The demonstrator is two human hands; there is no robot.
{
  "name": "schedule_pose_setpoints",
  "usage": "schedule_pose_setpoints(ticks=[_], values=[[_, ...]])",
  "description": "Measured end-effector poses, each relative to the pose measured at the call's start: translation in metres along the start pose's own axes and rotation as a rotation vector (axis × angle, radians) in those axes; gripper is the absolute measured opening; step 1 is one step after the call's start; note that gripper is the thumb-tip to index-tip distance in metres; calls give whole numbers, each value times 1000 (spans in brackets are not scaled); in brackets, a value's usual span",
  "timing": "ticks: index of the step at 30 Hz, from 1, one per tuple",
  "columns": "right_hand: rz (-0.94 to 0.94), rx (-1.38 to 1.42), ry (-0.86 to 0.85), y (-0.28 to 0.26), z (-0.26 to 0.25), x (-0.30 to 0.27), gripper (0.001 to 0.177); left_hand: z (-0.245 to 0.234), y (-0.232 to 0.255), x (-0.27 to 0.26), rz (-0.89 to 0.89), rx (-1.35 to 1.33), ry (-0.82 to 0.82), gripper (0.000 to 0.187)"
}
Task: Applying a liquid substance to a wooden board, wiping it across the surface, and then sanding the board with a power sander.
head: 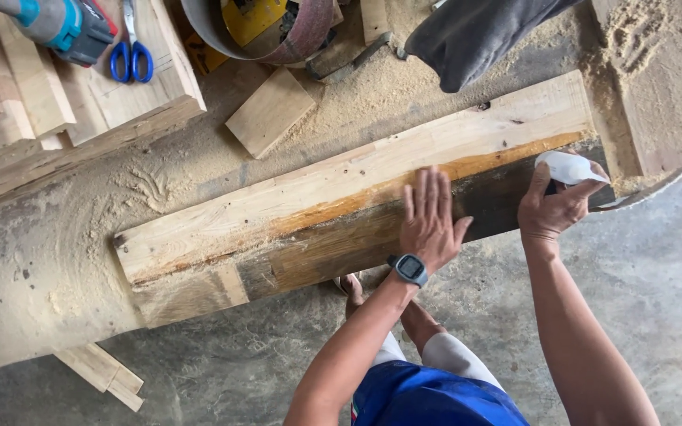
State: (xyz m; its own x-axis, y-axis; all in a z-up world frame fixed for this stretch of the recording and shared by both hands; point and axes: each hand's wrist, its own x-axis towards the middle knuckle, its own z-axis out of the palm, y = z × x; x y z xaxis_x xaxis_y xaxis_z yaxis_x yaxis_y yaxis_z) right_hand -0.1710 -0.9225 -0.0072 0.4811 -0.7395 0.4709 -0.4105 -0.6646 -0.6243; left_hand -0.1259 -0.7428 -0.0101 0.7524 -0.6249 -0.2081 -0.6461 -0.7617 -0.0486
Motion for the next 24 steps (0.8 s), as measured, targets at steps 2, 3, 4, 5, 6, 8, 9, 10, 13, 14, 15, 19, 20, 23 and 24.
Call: schedule_pose_setpoints(ticks=[2, 3, 4, 5, 6, 8, 9, 10, 13, 14, 15, 19, 20, 23, 24], values=[[-1, -24, 3, 0, -1, 0, 49, 5, 2, 0, 17, -303, 169, 85], [-5, -40, 0, -1, 0, 2, 49, 7, 3, 2, 24, -603, 339, 80], [-6, -41, 2, -4, -1, 4, 49, 2, -8, -4, 25, -604, 341, 80], [5, -9, -8, -7, -2, 5, 47, -3, -19, -8, -114, -517, 223, 82], [16, 23, -19, -10, -4, 7, 45, -8, -30, -11, -252, -425, 105, 84], [34, 6, -14, -5, -3, 4, 47, -1, -35, -26, -224, -344, 95, 86], [48, -5, -12, -4, -2, 4, 49, 3, -40, -33, -202, -261, 88, 87], [49, -6, -10, 5, 3, 3, 49, 7, -36, -28, -199, -261, 87, 87], [-34, -72, 37, 27, 12, -2, 54, 14, -21, -13, -175, -291, 46, 90], [-31, -67, 41, 33, 14, -4, 55, 13, -13, -6, -138, -341, 58, 89], [-29, -62, 41, 38, 15, -7, 56, 13, -5, -1, -103, -391, 68, 89], [-57, -79, 37, 26, 10, -5, 57, 2, 26, 20, -80, -396, 77, 90], [-7, -60, 12, 14, 5, -3, 54, -2, 34, 23, -77, -228, 92, 90], [9, -16, -7, -5, 0, 3, 49, -12, 49, 35, 16, -25, 108, 87], [-23, 7, 1, -8, -2, 6, 47, -15, 54, 40, 112, 10, 106, 83]])
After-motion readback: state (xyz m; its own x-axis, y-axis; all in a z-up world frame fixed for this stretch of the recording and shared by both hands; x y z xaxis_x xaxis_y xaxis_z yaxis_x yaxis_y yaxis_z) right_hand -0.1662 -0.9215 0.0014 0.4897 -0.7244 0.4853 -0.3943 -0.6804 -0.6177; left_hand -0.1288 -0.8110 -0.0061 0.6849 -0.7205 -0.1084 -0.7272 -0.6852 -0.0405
